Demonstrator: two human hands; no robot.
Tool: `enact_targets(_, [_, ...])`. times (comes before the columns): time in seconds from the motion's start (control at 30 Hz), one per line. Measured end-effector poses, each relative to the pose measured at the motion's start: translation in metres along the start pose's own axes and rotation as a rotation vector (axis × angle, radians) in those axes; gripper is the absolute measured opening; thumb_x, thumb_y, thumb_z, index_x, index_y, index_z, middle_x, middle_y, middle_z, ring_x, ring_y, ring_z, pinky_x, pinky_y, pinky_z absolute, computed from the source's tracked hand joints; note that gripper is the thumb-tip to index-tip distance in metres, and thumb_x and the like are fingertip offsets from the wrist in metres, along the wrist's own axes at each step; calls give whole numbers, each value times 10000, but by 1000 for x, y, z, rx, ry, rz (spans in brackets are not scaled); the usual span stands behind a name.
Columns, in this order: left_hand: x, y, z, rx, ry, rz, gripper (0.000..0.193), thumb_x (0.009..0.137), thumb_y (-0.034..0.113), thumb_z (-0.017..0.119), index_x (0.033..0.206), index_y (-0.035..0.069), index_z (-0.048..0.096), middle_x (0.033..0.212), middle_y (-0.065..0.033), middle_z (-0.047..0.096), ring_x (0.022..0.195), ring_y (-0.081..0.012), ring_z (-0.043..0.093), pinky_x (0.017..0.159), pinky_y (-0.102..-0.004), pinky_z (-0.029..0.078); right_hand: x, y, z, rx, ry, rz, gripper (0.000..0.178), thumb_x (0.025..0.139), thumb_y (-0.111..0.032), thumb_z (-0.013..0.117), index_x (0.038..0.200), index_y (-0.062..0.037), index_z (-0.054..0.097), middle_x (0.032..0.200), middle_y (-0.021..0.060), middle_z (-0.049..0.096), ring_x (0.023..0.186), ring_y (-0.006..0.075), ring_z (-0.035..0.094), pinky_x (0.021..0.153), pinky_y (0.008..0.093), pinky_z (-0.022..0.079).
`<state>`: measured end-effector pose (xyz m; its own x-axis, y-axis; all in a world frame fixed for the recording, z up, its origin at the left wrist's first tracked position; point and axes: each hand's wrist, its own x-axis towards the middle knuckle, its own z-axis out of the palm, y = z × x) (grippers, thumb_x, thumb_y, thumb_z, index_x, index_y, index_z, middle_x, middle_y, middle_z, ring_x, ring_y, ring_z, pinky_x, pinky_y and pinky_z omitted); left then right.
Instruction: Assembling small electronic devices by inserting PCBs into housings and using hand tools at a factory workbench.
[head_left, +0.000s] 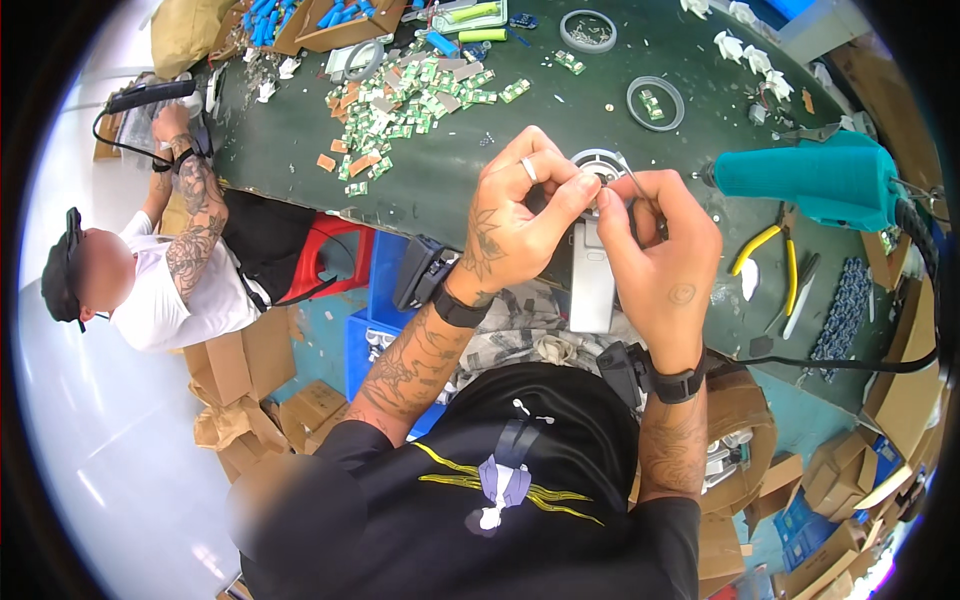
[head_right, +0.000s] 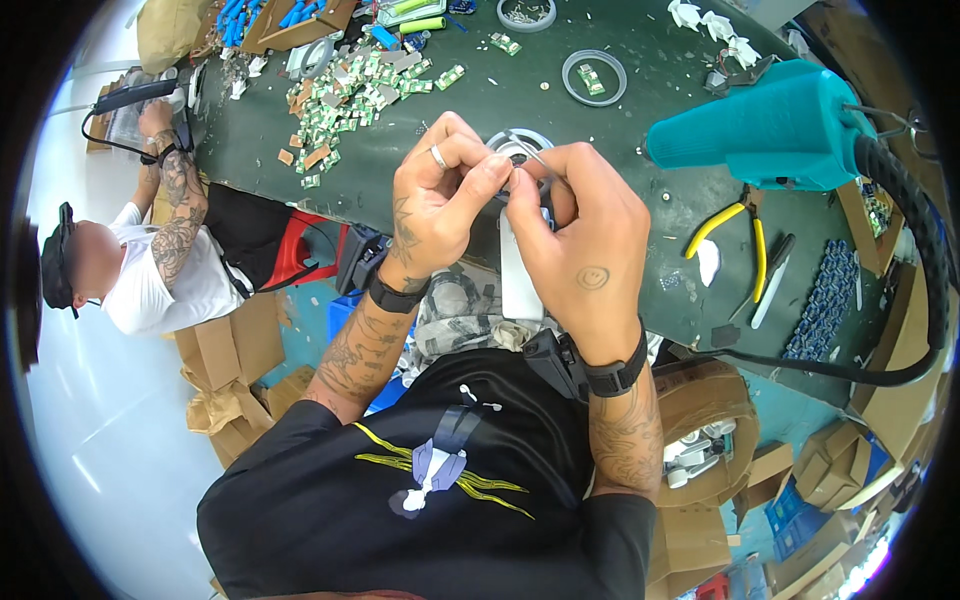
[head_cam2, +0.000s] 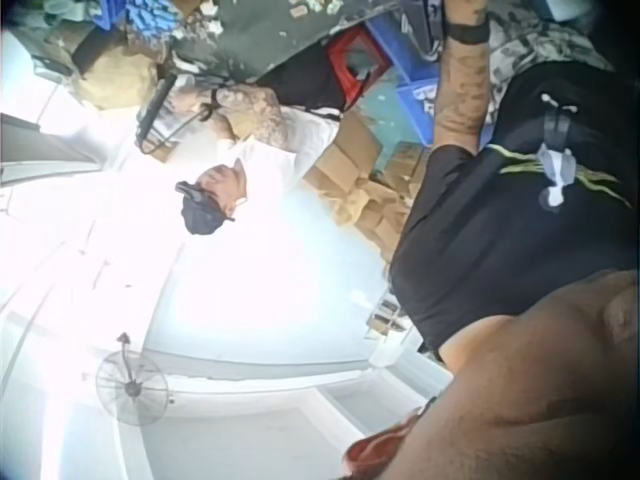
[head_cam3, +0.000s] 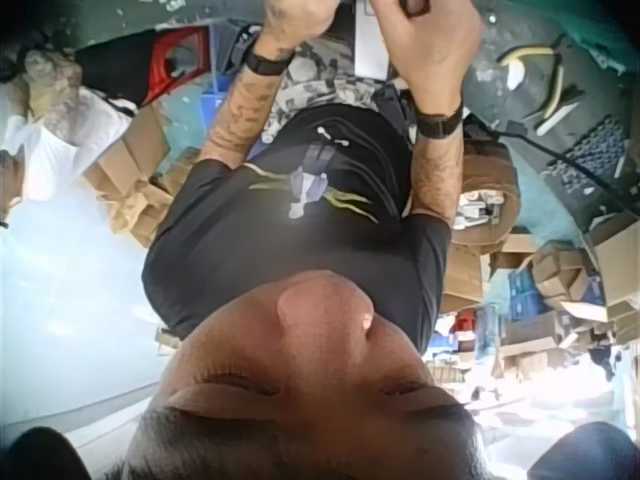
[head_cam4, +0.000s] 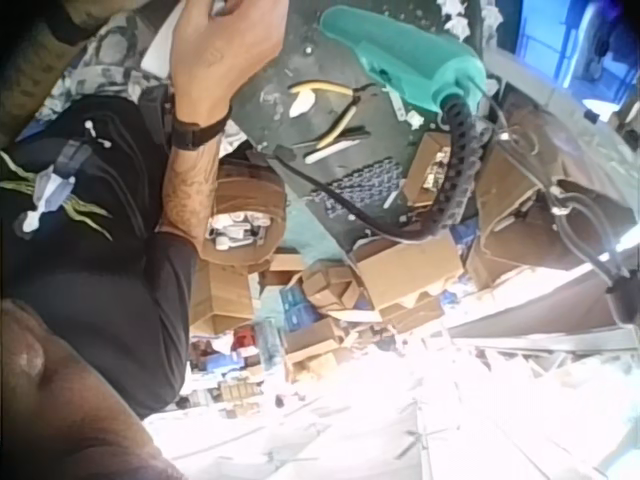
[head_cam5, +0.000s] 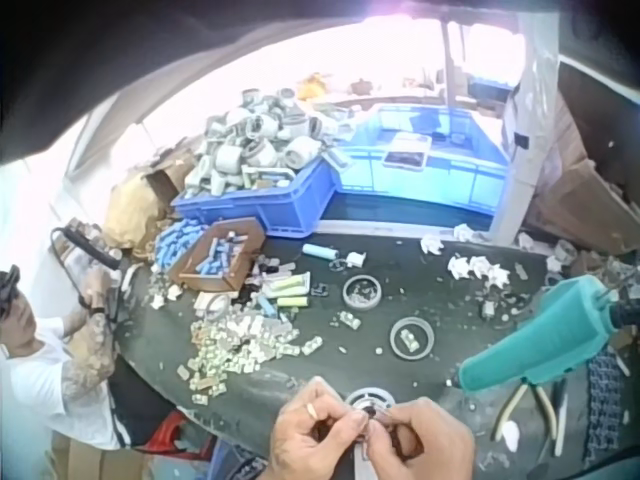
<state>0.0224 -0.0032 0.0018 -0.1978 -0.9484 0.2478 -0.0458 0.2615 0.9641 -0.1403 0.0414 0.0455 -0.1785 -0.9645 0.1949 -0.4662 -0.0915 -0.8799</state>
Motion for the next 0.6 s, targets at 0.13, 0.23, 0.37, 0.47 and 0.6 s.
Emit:
enact_targets(0.13, [-2,1,0,11,-16,16,98,927,83,776,880,5,739,831,-29,577,699,-107,549,632,-277,444,3,-1,0,16,-33,88,96,885,-41,752,929,-25,668,627,20,446,535,118,375,506,318,324])
enact_targets(0.23, [-5,3,0,26,-14,14,110,925,84,777,866,4,730,822,-29,576,692,-107,545,629,-278,441,1,0,3,80,31,147,85,898,-38,743,942,-22,672,634,16,470,542,111,397,508,306,337])
enact_targets(0.37, [-10,2,-2,34,1,-17,134,926,87,777,841,5,714,809,-27,572,685,-106,536,624,-279,433,-5,20,10,135,310,16,89,913,-24,735,997,-37,711,714,20,547,569,94,455,512,279,364])
enact_targets(0.47, [-7,2,-8,67,7,-9,136,928,87,775,838,5,713,803,-26,568,686,-104,532,623,-278,428,-7,9,-5,-39,27,-38,133,900,-6,740,1024,-53,734,799,31,608,617,85,546,534,270,418])
enact_targets(0.6, [1,8,-2,44,5,-30,139,928,87,777,835,6,714,807,-24,557,688,-101,521,625,-279,423,-4,5,-8,-149,15,-267,168,853,-10,786,999,-79,744,837,43,639,617,179,635,558,325,498])
